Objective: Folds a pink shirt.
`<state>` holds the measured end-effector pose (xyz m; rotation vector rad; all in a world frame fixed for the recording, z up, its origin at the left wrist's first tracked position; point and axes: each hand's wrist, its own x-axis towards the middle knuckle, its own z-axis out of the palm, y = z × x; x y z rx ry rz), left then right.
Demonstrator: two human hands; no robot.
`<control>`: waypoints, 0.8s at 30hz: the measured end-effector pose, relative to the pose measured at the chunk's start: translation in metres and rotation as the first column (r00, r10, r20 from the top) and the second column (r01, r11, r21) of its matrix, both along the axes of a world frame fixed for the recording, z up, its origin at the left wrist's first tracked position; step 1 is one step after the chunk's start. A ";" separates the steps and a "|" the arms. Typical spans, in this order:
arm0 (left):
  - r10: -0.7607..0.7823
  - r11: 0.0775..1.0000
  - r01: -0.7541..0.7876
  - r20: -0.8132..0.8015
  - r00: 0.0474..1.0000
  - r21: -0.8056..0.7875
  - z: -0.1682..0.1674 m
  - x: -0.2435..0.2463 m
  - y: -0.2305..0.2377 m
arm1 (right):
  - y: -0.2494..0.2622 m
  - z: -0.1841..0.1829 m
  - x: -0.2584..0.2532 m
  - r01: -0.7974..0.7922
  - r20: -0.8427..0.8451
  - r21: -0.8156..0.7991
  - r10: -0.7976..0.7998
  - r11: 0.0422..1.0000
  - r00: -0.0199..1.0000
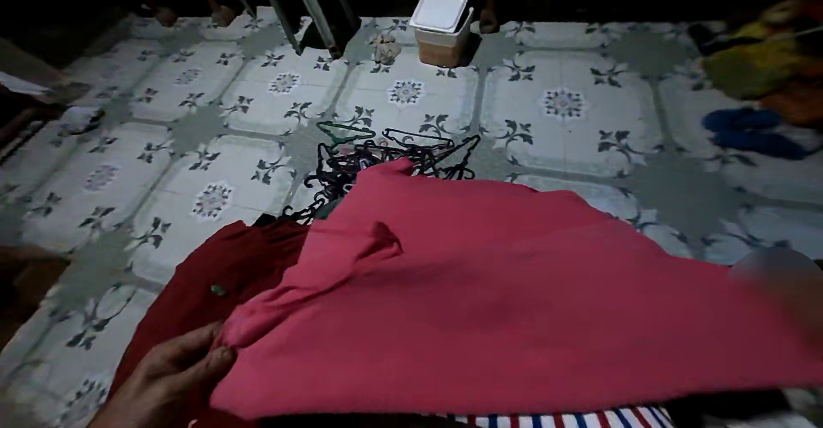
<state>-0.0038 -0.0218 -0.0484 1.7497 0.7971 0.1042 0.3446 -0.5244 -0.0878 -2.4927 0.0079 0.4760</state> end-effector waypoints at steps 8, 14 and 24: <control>0.178 0.972 -0.193 0.116 0.977 0.135 0.013 0.018 -0.026 | -0.002 0.000 0.011 -0.036 -0.002 0.024 0.036 0.999 0.999; 0.022 0.943 0.037 -0.173 0.985 0.330 -0.012 0.015 -0.006 | 0.014 -0.023 0.019 -0.438 -0.336 -0.053 0.397 0.897 0.854; -0.143 0.968 0.178 -0.192 0.971 0.178 -0.018 0.122 0.038 | 0.136 -0.014 0.084 -0.666 0.013 0.093 0.668 0.740 0.744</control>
